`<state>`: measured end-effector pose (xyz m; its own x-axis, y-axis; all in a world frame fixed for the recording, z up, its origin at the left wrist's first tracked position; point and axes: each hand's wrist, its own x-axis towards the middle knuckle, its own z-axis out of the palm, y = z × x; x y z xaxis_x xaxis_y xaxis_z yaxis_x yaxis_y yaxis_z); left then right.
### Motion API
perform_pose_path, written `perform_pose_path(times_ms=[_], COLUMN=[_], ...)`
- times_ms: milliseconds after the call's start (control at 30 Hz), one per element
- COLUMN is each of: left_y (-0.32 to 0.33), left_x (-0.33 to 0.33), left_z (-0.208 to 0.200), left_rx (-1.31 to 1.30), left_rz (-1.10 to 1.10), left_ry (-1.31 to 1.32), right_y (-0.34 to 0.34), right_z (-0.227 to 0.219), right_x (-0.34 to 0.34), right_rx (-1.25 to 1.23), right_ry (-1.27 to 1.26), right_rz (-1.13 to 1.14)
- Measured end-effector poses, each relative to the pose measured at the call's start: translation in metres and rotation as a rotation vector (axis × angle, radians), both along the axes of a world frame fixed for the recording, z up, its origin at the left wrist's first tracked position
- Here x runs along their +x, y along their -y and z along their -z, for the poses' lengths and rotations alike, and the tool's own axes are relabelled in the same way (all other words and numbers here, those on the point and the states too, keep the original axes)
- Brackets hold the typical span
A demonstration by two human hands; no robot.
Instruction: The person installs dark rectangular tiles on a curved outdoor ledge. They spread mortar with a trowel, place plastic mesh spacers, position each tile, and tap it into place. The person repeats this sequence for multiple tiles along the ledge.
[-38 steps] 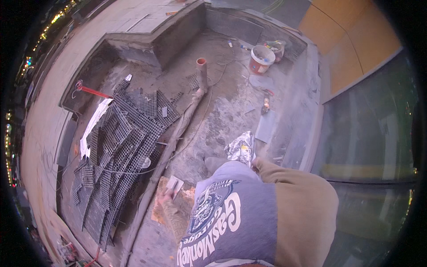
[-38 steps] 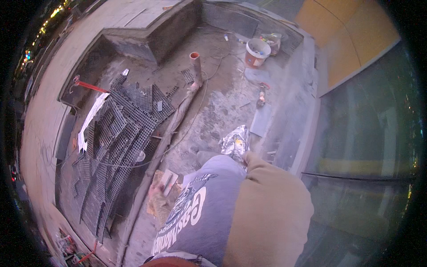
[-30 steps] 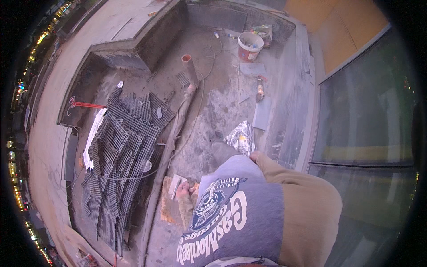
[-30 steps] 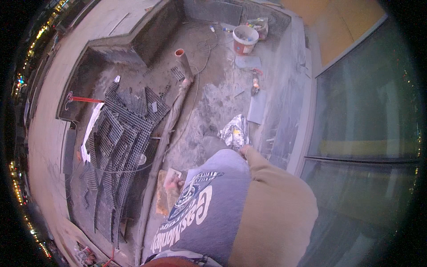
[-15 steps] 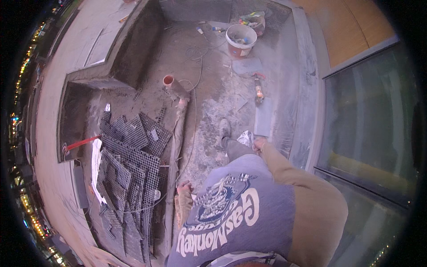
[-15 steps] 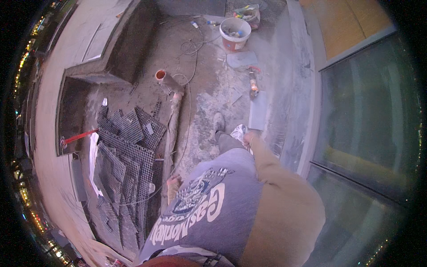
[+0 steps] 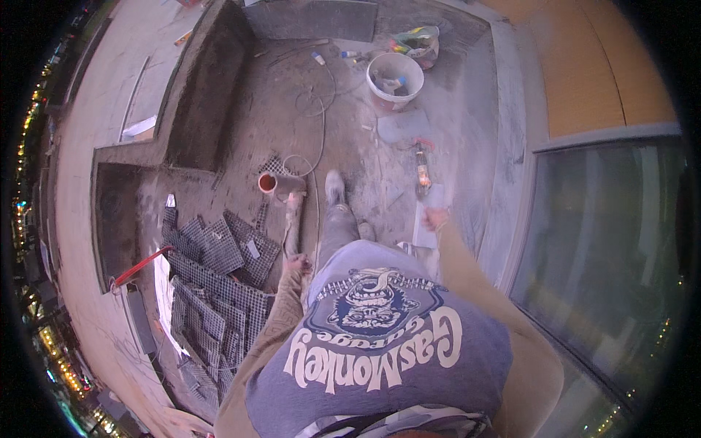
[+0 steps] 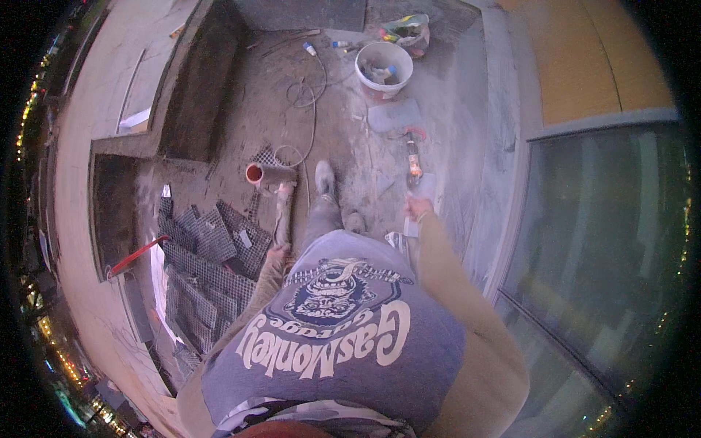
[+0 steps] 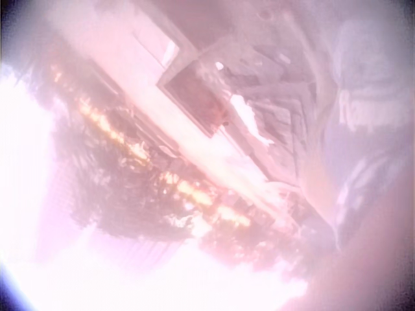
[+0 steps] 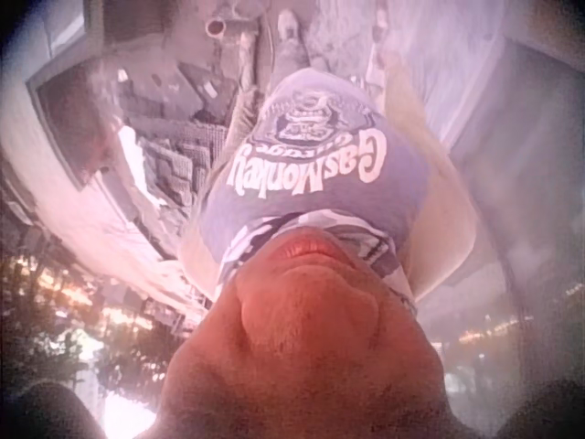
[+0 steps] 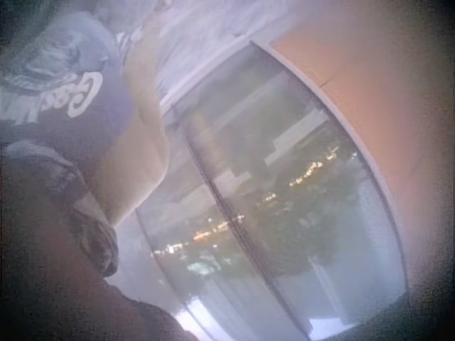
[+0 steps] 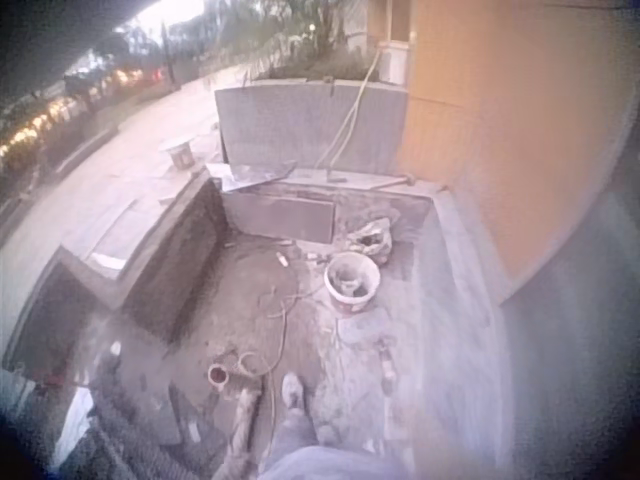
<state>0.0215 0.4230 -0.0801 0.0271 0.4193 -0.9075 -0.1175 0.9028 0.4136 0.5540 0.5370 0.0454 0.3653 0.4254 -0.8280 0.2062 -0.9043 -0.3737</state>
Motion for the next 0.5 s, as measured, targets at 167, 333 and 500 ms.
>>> perform_pose_path(times_ms=[167,333,500], left_y=[-0.128,-0.252,-0.375], left_x=[-0.003,0.019,0.09], left_z=[0.019,0.078,0.101], left_rx=[-0.025,0.158,0.175], left_rz=[-0.011,0.213,0.562], left_ry=[-0.06,-0.304,-0.368], right_y=[0.04,0.015,-0.074], right_z=[0.026,0.063,0.136], right_x=[-0.015,-0.012,0.008], right_rx=[-0.193,-0.277,-0.001], right_ry=[-0.028,-0.054,0.313], right_rz=[0.213,0.387,-1.194])
